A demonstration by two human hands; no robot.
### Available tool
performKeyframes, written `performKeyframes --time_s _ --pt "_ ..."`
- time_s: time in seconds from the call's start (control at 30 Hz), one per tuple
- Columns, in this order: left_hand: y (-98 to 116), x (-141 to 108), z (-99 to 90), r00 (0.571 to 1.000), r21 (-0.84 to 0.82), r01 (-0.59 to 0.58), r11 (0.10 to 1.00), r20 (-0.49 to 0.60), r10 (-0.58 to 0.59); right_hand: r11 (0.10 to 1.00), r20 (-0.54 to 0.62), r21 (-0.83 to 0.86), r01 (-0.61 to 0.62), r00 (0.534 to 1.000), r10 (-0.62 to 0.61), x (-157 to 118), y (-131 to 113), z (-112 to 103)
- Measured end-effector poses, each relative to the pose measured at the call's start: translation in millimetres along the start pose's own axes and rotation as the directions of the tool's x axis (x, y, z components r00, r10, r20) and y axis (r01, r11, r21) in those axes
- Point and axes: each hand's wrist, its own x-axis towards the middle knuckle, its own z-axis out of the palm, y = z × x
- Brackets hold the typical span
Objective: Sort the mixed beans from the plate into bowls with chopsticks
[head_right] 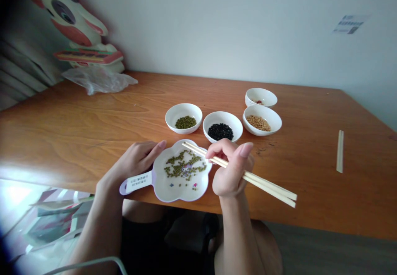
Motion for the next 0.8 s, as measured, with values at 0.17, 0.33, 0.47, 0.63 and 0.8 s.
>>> performKeyframes --time_s 0.17,0.33,0.47,0.63,0.8 --pt "0 0 0.6 1.000 -0.019 -0.010 1.000 -0.006 0.010 0.994 -0.085 0.099 0.047 0.996 -0.038 20 -3 30" --pt "1 0 -0.4 1.000 -0.038 -0.029 0.999 -0.008 0.029 0.998 -0.053 0.065 -0.011 0.998 0.015 20 0 26" --pt "2 0 -1.4 1.000 -0.018 -0.021 1.000 0.007 0.021 0.998 0.036 -0.016 -0.053 0.998 0.053 6 0 -1" --pt "2 -1 -1.9 0.999 -0.027 -0.044 0.999 0.016 0.045 0.987 0.198 -0.142 -0.072 0.975 0.100 -5 0 -31" --pt "3 -1 -2.7 0.999 -0.020 -0.052 0.998 0.016 0.052 0.969 0.250 -0.230 -0.091 0.957 0.149 -10 0 -47"
